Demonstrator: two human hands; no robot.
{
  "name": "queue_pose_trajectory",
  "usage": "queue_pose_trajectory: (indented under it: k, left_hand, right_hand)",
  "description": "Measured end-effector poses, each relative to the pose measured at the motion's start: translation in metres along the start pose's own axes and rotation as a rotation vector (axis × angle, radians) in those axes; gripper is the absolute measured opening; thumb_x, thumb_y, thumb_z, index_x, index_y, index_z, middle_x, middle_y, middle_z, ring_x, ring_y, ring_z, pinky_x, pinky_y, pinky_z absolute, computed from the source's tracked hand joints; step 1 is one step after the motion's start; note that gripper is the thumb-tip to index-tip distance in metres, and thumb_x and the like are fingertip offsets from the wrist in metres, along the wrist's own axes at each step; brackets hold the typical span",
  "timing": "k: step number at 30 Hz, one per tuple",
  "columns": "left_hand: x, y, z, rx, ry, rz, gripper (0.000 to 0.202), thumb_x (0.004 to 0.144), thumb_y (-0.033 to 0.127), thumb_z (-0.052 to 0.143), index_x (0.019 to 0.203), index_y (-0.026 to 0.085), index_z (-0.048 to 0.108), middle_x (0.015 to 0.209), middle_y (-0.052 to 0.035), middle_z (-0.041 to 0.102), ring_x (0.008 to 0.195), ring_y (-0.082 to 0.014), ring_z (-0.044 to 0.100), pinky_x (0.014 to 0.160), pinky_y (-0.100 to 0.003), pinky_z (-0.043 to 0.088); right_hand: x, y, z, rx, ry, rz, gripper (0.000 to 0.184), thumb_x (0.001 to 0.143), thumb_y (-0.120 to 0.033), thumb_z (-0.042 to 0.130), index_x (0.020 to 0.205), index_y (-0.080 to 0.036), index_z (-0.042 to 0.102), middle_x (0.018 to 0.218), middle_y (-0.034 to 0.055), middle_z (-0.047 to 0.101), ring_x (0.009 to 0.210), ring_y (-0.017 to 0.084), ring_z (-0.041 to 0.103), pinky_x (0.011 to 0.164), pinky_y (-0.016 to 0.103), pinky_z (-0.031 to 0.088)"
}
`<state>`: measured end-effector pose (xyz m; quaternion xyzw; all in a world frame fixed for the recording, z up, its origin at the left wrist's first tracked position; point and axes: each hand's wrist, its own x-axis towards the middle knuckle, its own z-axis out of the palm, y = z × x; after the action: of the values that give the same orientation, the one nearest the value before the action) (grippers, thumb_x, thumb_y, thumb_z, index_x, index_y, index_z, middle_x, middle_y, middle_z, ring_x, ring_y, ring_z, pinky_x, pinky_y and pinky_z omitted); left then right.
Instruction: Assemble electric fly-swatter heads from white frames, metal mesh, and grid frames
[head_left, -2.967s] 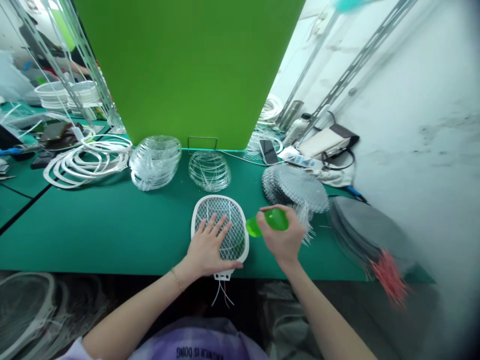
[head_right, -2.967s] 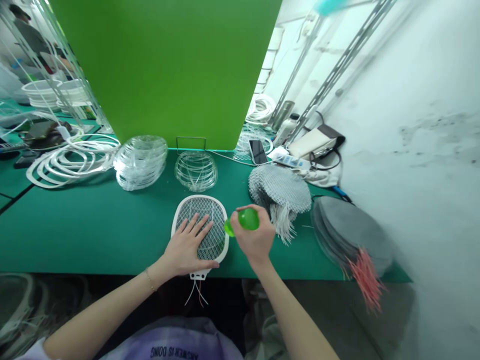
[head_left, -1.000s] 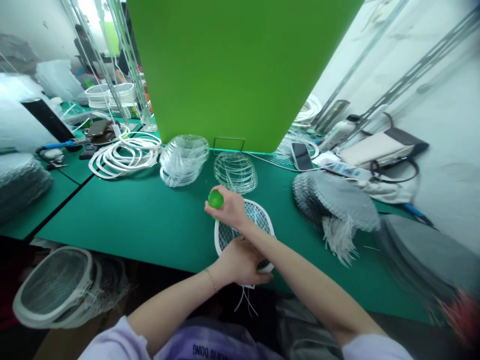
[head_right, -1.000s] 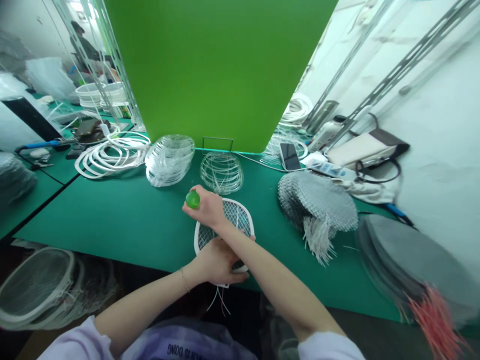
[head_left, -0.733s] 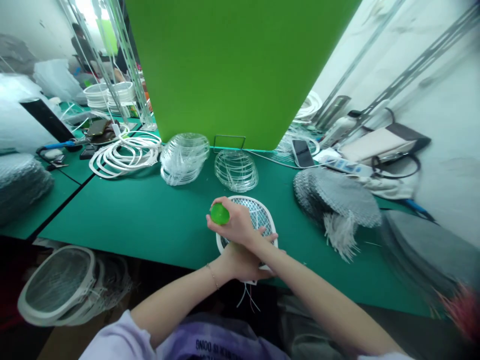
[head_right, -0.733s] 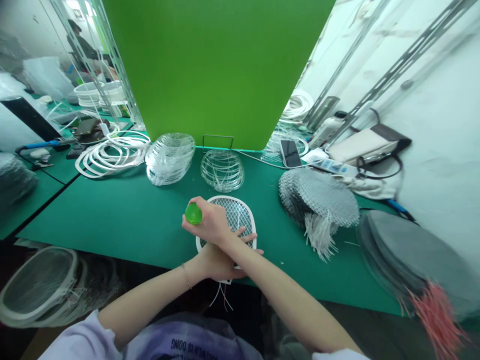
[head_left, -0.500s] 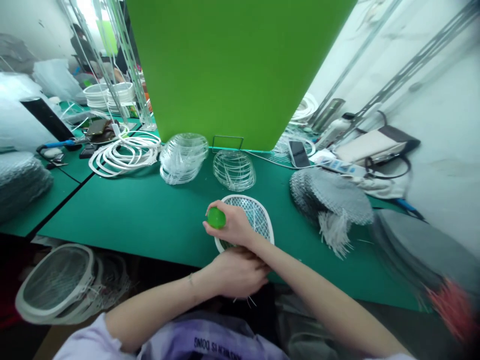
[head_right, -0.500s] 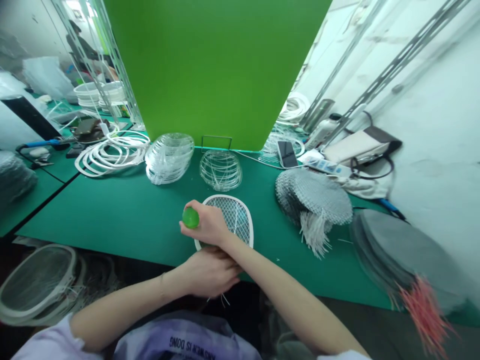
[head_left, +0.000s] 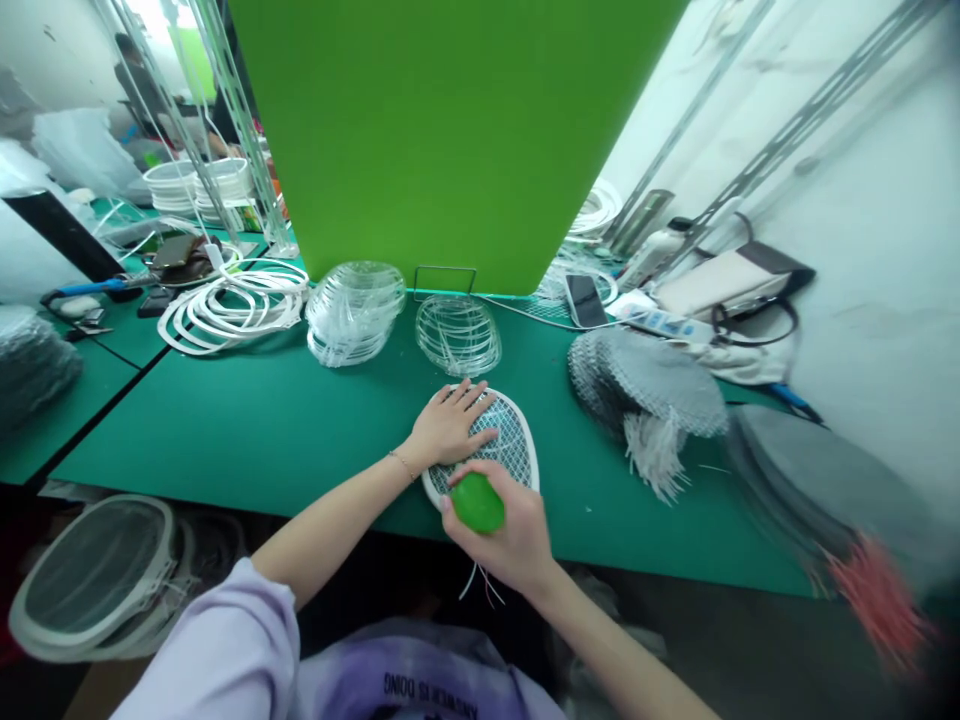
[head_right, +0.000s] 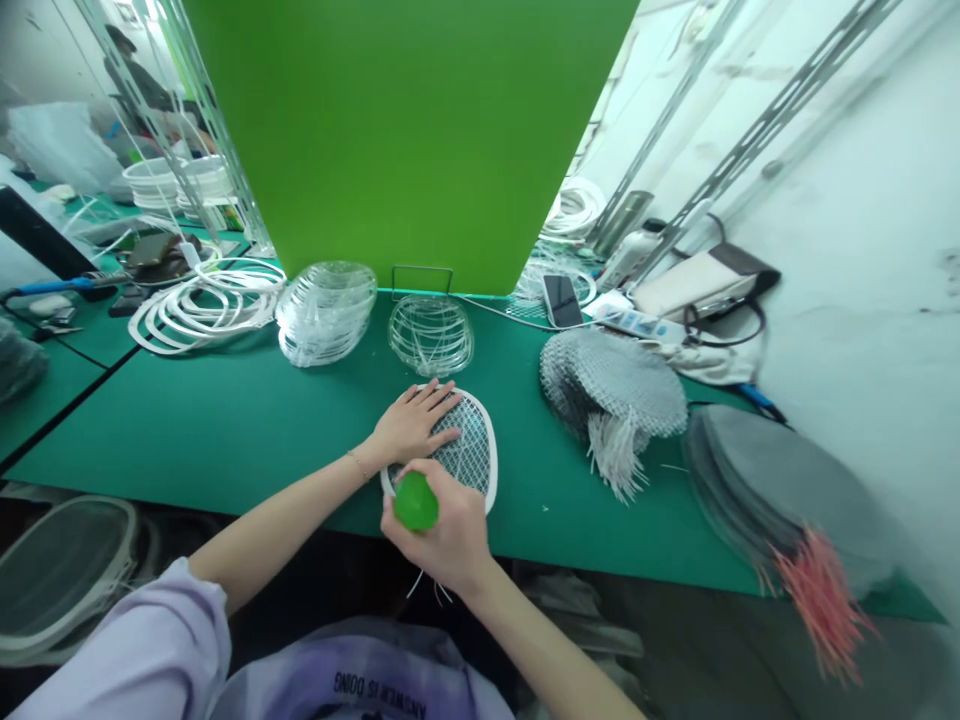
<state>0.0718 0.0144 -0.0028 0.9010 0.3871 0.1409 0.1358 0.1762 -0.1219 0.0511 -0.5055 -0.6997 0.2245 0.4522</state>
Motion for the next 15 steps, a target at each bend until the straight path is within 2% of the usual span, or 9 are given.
queue_pose_trajectory:
  k: [4, 6, 8, 10, 12, 13, 14, 15]
  left_hand:
    - [-0.006, 0.000, 0.004, 0.010, -0.041, -0.019, 0.070, 0.100, 0.060, 0.035, 0.158, 0.021, 0.025, 0.165, -0.0076, 0.021, 0.153, -0.0281, 0.017, 0.122, -0.046, 0.011]
    - [-0.007, -0.001, 0.003, 0.008, -0.052, -0.018, 0.071, 0.100, 0.061, 0.034, 0.158, 0.021, 0.024, 0.165, -0.0073, 0.020, 0.153, -0.0280, 0.015, 0.122, -0.046, 0.010]
    - [-0.005, -0.001, 0.001, 0.005, -0.056, -0.017, 0.071, 0.100, 0.061, 0.033, 0.158, 0.021, 0.024, 0.166, -0.0068, 0.019, 0.153, -0.0279, 0.014, 0.123, -0.047, 0.010]
    - [-0.004, 0.001, -0.002, -0.001, -0.054, -0.014, 0.070, 0.100, 0.061, 0.034, 0.158, 0.022, 0.025, 0.165, -0.0062, 0.021, 0.153, -0.0271, 0.015, 0.123, -0.047, 0.012]
    - [-0.005, 0.004, -0.008, -0.001, -0.030, -0.019, 0.065, 0.102, 0.057, 0.032, 0.156, 0.022, 0.028, 0.164, -0.0057, 0.024, 0.152, -0.0259, 0.018, 0.123, -0.048, 0.014]
    - [-0.006, 0.005, -0.013, -0.011, 0.005, -0.045, 0.061, 0.103, 0.054, 0.032, 0.155, 0.022, 0.032, 0.163, -0.0051, 0.028, 0.152, -0.0249, 0.020, 0.123, -0.047, 0.014]
    - [-0.008, 0.006, -0.018, -0.027, 0.055, -0.093, 0.056, 0.103, 0.050, 0.034, 0.152, 0.022, 0.038, 0.162, -0.0043, 0.033, 0.151, -0.0240, 0.022, 0.123, -0.046, 0.015]
    - [-0.011, 0.006, -0.023, -0.047, 0.112, -0.156, 0.052, 0.103, 0.046, 0.037, 0.148, 0.022, 0.044, 0.159, -0.0043, 0.038, 0.151, -0.0238, 0.024, 0.123, -0.044, 0.017]
  right_hand:
    - [-0.022, -0.001, -0.019, -0.066, 0.176, -0.045, 0.029, 0.075, -0.024, 0.071, 0.098, -0.034, 0.057, 0.083, -0.0011, 0.072, 0.070, 0.026, 0.073, 0.064, 0.040, 0.061]
    - [-0.032, 0.003, -0.020, -0.120, 0.138, -0.061, 0.031, 0.075, -0.024, 0.071, 0.100, -0.034, 0.057, 0.083, -0.0006, 0.072, 0.066, 0.026, 0.072, 0.058, 0.039, 0.060]
    - [-0.029, 0.012, -0.021, -0.112, 0.082, -0.038, 0.027, 0.076, -0.025, 0.071, 0.099, -0.032, 0.058, 0.084, -0.0001, 0.072, 0.066, 0.024, 0.071, 0.059, 0.037, 0.060]
    - [-0.008, 0.026, -0.028, -0.123, 0.166, -0.009, 0.018, 0.078, -0.029, 0.070, 0.093, -0.028, 0.060, 0.086, 0.0016, 0.071, 0.072, 0.023, 0.070, 0.068, 0.037, 0.059]
    - [0.032, 0.050, -0.042, -0.211, 0.434, 0.032, 0.016, 0.080, -0.036, 0.068, 0.089, -0.024, 0.062, 0.087, 0.0051, 0.070, 0.080, 0.024, 0.068, 0.078, 0.039, 0.056]
    - [0.056, 0.065, -0.050, -0.274, 0.579, 0.095, 0.020, 0.081, -0.040, 0.066, 0.089, -0.022, 0.061, 0.089, 0.0076, 0.069, 0.083, 0.025, 0.067, 0.083, 0.041, 0.053]
    - [0.082, 0.081, -0.058, -0.331, 0.627, 0.182, 0.029, 0.080, -0.045, 0.065, 0.093, -0.020, 0.061, 0.090, 0.0095, 0.069, 0.084, 0.026, 0.066, 0.084, 0.042, 0.052]
    - [0.109, 0.097, -0.064, -0.398, 0.606, 0.285, 0.038, 0.079, -0.049, 0.065, 0.099, -0.017, 0.061, 0.092, 0.0115, 0.069, 0.085, 0.028, 0.066, 0.083, 0.042, 0.051]
